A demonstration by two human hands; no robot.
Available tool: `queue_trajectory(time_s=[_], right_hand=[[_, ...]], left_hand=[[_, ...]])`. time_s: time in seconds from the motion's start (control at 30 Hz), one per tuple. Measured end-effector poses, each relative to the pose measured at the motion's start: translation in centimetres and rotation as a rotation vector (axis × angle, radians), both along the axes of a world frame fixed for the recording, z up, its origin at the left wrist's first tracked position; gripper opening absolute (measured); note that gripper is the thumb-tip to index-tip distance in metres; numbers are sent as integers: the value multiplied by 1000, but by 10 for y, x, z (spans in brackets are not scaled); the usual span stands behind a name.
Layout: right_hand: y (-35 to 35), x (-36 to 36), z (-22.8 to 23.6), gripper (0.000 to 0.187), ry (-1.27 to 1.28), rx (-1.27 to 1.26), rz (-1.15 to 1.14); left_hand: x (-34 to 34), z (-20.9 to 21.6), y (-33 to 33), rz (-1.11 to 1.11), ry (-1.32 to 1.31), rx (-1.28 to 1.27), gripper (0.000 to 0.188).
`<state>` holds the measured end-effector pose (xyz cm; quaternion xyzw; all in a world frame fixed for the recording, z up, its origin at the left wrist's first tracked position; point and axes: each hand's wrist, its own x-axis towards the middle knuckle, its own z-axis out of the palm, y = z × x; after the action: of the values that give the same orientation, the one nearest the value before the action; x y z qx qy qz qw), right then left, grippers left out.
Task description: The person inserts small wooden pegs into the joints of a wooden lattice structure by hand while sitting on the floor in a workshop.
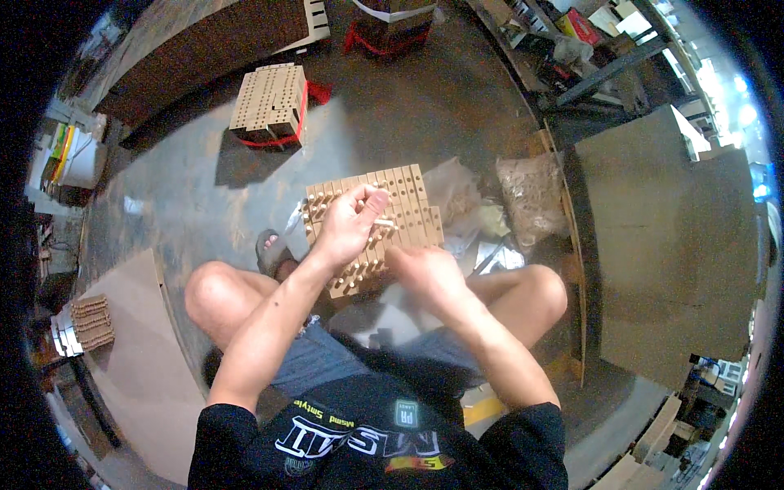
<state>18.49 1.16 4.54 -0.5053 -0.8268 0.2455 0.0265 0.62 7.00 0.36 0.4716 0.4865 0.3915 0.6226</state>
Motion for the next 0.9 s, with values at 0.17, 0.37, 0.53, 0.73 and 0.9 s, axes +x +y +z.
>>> queue_trajectory(time_s=[0.17,0.37,0.53,0.73,0.9], right_hand=[[6,6,20,40,583,-140,-516],[5,3,12,13,704,-54,-526],[-9,35,-6,16,451,122,-342],[-16,30,-9,17,336,179,-119],[-13,26,-4,28,112,291,90]], left_hand=[[12,13,-4,-113,23,15,43],[15,2,-13,-94,4,95,43],[8,8,-3,-79,-42,-45,42],[0,20,-5,-70,7,-38,42],[1,18,-7,-65,-43,-76,44]])
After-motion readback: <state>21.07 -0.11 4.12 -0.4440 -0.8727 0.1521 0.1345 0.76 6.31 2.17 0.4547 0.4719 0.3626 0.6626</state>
